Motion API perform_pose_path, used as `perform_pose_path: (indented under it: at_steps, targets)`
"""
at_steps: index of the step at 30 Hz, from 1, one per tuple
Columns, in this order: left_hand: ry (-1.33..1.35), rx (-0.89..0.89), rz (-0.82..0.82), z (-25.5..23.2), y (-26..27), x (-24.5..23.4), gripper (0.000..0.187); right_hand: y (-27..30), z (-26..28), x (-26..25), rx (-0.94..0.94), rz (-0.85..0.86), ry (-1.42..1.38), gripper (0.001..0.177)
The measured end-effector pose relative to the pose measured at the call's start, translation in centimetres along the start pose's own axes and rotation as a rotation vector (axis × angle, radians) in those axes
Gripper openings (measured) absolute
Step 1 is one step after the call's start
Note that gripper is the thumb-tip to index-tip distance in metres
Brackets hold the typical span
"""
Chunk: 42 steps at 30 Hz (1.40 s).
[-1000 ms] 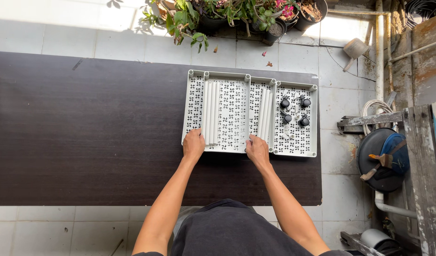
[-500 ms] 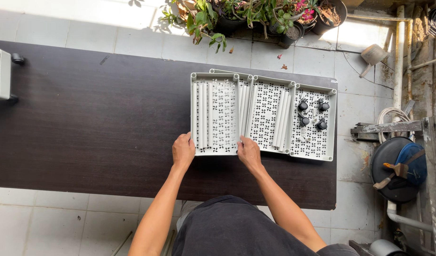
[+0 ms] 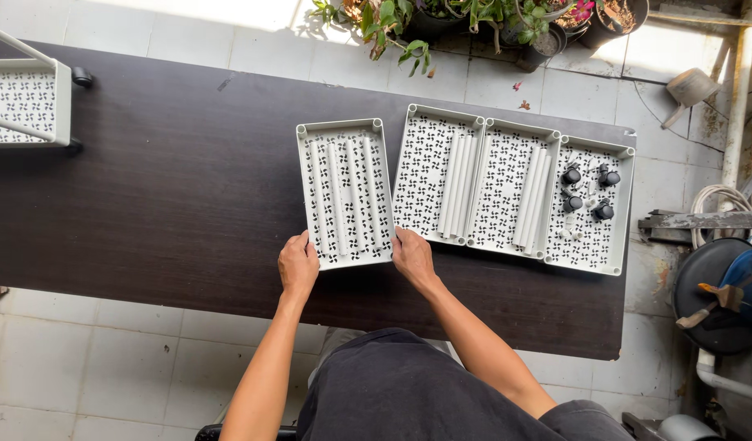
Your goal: The person assembles a three-tier rolling utility cart on a tiled balcony. They attach black caster wheels to the base, insert white plastic feet into the top tray, and connect white tubular legs to the perforated trays using small white connectors.
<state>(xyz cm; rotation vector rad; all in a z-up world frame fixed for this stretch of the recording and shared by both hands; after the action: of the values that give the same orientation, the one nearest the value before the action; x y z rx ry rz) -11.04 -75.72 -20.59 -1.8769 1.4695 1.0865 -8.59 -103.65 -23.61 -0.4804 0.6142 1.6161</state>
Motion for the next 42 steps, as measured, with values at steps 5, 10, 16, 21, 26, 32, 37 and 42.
perform_pose_path:
  at_steps: [5,10,16,21,26,32,37,42]
  targets:
    - [-0.003,0.025,-0.003,3.0,-0.6,-0.4,0.033,0.6,1.7,2.2,-0.044,-0.046,-0.008,0.018]
    - [-0.018,0.064,-0.008,5.9,-1.4,0.0,0.032,0.8,2.0,4.7,-0.001,-0.04,-0.007,0.021]
    - [-0.04,0.066,0.057,6.9,-3.1,1.2,0.033,0.6,1.2,6.5,0.074,-0.031,0.03,0.024]
    - [-0.026,0.004,0.146,7.3,-3.8,2.0,0.034,0.1,1.2,6.8,0.101,-0.022,0.042,0.034]
    - [-0.07,-0.023,0.171,7.0,-3.8,1.8,0.039,0.7,2.0,6.1,0.149,0.032,0.057,0.042]
    - [-0.178,0.177,0.003,3.4,-2.2,0.1,0.039,0.5,3.1,4.9,0.15,0.056,0.052,0.047]
    - [-0.15,0.265,0.021,0.7,-0.5,1.9,0.029,0.4,3.2,3.8,0.118,0.045,0.072,0.043]
    - [-0.059,0.204,0.148,-1.0,-0.2,5.5,0.024,0.8,3.2,3.4,0.095,0.046,0.063,0.032]
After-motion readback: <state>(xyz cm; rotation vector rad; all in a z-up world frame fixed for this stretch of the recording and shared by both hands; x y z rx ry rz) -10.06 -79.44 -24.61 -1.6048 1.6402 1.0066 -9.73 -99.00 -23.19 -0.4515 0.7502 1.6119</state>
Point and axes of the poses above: each hand's wrist, its own y-axis away from the middle knuckle, its own x-axis out of the palm, z = x × y, the point moved 9 cm from there along -y, towards the middle knuckle, and after that the axes turned 5 degrees about -y, right-handed, at the moved point
